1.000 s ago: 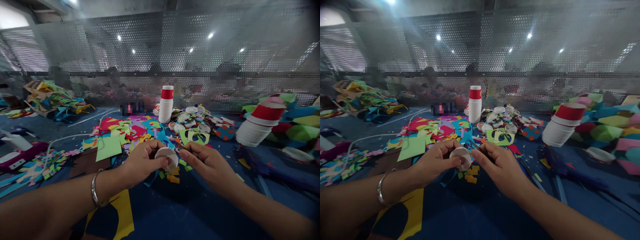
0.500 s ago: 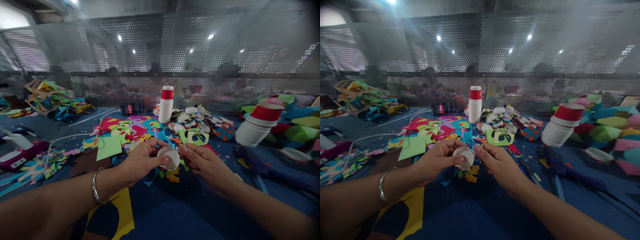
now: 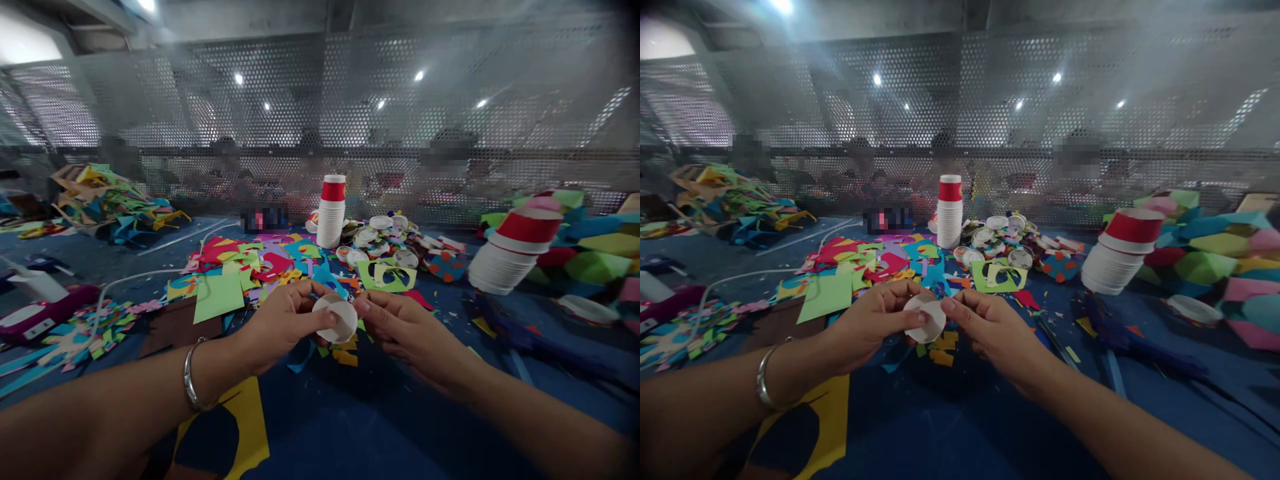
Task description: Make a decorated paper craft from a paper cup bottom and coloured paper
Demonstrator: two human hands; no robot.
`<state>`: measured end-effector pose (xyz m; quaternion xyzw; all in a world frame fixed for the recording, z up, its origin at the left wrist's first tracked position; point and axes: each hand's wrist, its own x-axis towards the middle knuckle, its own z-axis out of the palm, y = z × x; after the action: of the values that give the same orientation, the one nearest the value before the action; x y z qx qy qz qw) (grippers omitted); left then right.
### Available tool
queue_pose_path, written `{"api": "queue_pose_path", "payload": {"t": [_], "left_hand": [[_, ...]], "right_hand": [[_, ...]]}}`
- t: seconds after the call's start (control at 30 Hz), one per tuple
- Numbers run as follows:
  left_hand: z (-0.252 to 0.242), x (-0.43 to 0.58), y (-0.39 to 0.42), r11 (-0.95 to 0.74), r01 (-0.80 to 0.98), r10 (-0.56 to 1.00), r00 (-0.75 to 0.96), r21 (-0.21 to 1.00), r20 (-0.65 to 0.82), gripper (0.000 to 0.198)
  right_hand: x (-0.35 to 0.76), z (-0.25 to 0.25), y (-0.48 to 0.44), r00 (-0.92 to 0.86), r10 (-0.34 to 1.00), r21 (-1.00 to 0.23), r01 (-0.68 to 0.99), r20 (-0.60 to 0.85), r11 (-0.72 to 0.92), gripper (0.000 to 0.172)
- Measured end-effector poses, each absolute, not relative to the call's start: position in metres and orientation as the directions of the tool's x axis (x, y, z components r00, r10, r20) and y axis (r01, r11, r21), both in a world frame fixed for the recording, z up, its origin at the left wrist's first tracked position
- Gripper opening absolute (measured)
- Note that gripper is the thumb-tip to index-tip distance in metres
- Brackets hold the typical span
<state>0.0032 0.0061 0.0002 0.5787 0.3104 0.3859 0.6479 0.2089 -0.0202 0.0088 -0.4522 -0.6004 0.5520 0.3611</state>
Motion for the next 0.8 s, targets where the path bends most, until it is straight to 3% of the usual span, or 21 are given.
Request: {"api": "queue_pose_path", "payload": {"t": [0.23, 0.4, 0.47, 0.67, 0.8], "left_hand": [[-0.002, 0.002, 0.007, 0.028, -0.139, 0.832, 0.552, 0.99, 0.054, 0.028], [-0.003, -0.003, 0.01, -0.274, -0.019, 0.837, 0.487, 0.961, 0.248, 0.024], [-0.001, -0.005, 0.01, -0.323, -0.002, 0.832, 0.475, 0.946, 0.285, 0.024], [0.005, -0.004, 0.01, -0.26, -0.076, 0.855, 0.446, 0.963, 0.266, 0.02], [0.007, -0.002, 0.011, -0.182, -0.133, 0.878, 0.424, 0.974, 0.222, 0.018]], "right_hand": [[0.209, 0.007, -0.02, -0.331, 0.942, -0.98, 0.198, -0.058, 0.009, 0.043], [0.211, 0.008, -0.018, -0.293, 0.954, -0.959, 0.251, 0.055, 0.133, 0.042], [0.214, 0.011, -0.018, -0.284, 0.953, -0.942, 0.277, 0.109, 0.19, 0.043], [0.218, 0.016, -0.02, -0.34, 0.901, -0.722, 0.548, 0.271, 0.423, 0.03], [0.217, 0.017, -0.023, -0.371, 0.88, -0.637, 0.609, 0.297, 0.472, 0.03]]}}
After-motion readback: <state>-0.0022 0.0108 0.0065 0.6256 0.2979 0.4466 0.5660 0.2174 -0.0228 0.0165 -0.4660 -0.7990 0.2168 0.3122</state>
